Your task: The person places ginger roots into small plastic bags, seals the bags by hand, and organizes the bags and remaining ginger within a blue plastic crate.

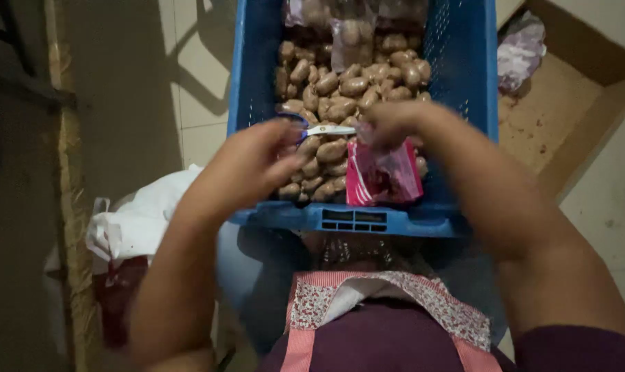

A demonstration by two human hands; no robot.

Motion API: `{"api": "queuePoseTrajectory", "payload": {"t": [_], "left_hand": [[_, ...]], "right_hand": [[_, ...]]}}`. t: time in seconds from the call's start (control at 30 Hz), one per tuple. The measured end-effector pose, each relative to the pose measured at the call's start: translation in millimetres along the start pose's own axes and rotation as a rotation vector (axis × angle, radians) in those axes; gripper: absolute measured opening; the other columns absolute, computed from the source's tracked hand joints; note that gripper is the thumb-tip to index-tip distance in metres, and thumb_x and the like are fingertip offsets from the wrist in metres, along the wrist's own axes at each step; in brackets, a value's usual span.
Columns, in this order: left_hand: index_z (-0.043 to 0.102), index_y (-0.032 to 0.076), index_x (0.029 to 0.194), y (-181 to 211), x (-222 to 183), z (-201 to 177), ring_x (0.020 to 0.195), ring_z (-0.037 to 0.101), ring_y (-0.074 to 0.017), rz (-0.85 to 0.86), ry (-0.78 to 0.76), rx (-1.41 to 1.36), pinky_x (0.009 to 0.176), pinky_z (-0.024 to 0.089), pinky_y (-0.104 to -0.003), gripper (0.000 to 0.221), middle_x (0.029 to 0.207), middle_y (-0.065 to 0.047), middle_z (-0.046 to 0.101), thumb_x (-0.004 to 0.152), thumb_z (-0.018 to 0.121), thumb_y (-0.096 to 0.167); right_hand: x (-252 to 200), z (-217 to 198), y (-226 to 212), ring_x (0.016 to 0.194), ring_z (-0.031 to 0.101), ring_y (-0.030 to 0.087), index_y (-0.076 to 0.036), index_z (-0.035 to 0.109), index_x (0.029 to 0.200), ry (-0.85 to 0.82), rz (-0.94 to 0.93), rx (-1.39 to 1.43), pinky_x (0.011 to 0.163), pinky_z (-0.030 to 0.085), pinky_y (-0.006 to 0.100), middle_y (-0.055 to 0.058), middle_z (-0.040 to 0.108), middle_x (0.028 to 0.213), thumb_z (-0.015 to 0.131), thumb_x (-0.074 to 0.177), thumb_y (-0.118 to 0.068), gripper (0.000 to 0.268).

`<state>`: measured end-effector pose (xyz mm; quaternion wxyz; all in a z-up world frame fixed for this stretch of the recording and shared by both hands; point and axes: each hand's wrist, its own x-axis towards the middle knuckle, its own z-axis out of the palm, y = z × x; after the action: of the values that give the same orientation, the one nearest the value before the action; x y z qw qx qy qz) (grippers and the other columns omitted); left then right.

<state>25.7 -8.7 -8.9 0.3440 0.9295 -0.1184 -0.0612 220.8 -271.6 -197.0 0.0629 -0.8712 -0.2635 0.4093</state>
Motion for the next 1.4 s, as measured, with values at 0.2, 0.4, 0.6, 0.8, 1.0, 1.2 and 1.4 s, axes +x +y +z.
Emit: {"api": "queuePoseTrajectory", "payload": {"t": [0.2, 0.4, 0.6, 0.8, 1.0, 1.2, 1.4], "left_hand": [[0.025, -0.005, 0.153, -93.7, 147.2, 81.0, 0.145, 0.043, -0.0435, -0.179, 0.152, -0.645, 0.114, 0.044, -0.046, 0.097, 0.157, -0.035, 0.036, 0.081, 0.082, 0.022], [0.065, -0.001, 0.116, -107.5, 170.3, 93.2, 0.078, 0.067, -0.0217, -0.289, 0.103, -1.339, 0.065, 0.059, -0.035, 0.029, 0.096, -0.013, 0.069, 0.089, 0.074, 0.006], [0.072, -0.001, 0.097, -113.0, 172.0, 95.7, 0.069, 0.063, -0.0125, -0.233, 0.717, -0.410, 0.064, 0.057, -0.026, 0.020, 0.085, -0.007, 0.074, 0.085, 0.075, 0.015], [0.066, 0.006, 0.093, -43.3, 157.4, 100.6, 0.076, 0.055, -0.0208, 0.275, 0.592, -0.065, 0.066, 0.048, -0.032, 0.024, 0.091, -0.006, 0.059, 0.076, 0.067, -0.012], [0.070, 0.002, 0.120, -22.3, 158.3, 100.8, 0.105, 0.063, -0.0267, 0.077, 0.229, -0.257, 0.090, 0.064, -0.036, 0.038, 0.117, -0.014, 0.054, 0.089, 0.076, 0.023], [0.069, -0.001, 0.110, -25.0, 190.3, 85.1, 0.073, 0.071, -0.0160, 0.080, 0.289, -0.249, 0.064, 0.060, -0.026, 0.030, 0.091, -0.010, 0.074, 0.090, 0.076, 0.020], [0.070, 0.006, 0.079, -6.4, 221.0, 74.4, 0.054, 0.061, -0.0080, 0.047, 0.182, -0.302, 0.047, 0.052, -0.022, 0.011, 0.069, -0.003, 0.070, 0.084, 0.080, 0.004]], "right_hand": [[-76.0, -73.1, -15.4, 0.075, 0.065, 0.016, -0.004, 0.064, 0.114, 0.522, -0.378, 1.156, 0.066, 0.057, 0.026, 0.007, 0.069, 0.097, 0.068, 0.086, 0.005, 0.030], [-30.7, -48.1, -7.7, 0.091, 0.068, 0.022, -0.004, 0.069, 0.108, 0.535, -0.414, 1.531, 0.082, 0.060, 0.032, 0.012, 0.069, 0.105, 0.067, 0.084, 0.009, 0.027], [-14.0, -51.6, -12.8, 0.071, 0.058, 0.011, -0.010, 0.058, 0.110, 1.242, -0.190, 0.749, 0.066, 0.050, 0.028, -0.001, 0.061, 0.084, 0.077, 0.078, -0.011, 0.037], [-36.2, -62.2, -42.0, 0.077, 0.063, 0.011, -0.006, 0.069, 0.100, 0.335, -0.374, 1.410, 0.070, 0.053, 0.023, 0.004, 0.069, 0.090, 0.066, 0.090, -0.047, 0.042], [-40.2, -62.6, -18.8, 0.065, 0.065, 0.018, 0.009, 0.068, 0.100, 0.380, -0.423, 1.496, 0.055, 0.057, 0.025, 0.014, 0.067, 0.081, 0.064, 0.098, -0.006, 0.015], [-49.5, -72.2, -13.1, 0.068, 0.066, 0.006, -0.002, 0.075, 0.111, 0.690, -0.314, 1.207, 0.059, 0.055, 0.019, 0.004, 0.074, 0.087, 0.064, 0.099, -0.008, 0.017], [-57.6, -77.6, 2.3, 0.049, 0.045, 0.004, -0.009, 0.073, 0.076, 0.776, -0.227, 1.034, 0.046, 0.038, 0.021, -0.002, 0.060, 0.061, 0.069, 0.103, -0.042, 0.043]]}}
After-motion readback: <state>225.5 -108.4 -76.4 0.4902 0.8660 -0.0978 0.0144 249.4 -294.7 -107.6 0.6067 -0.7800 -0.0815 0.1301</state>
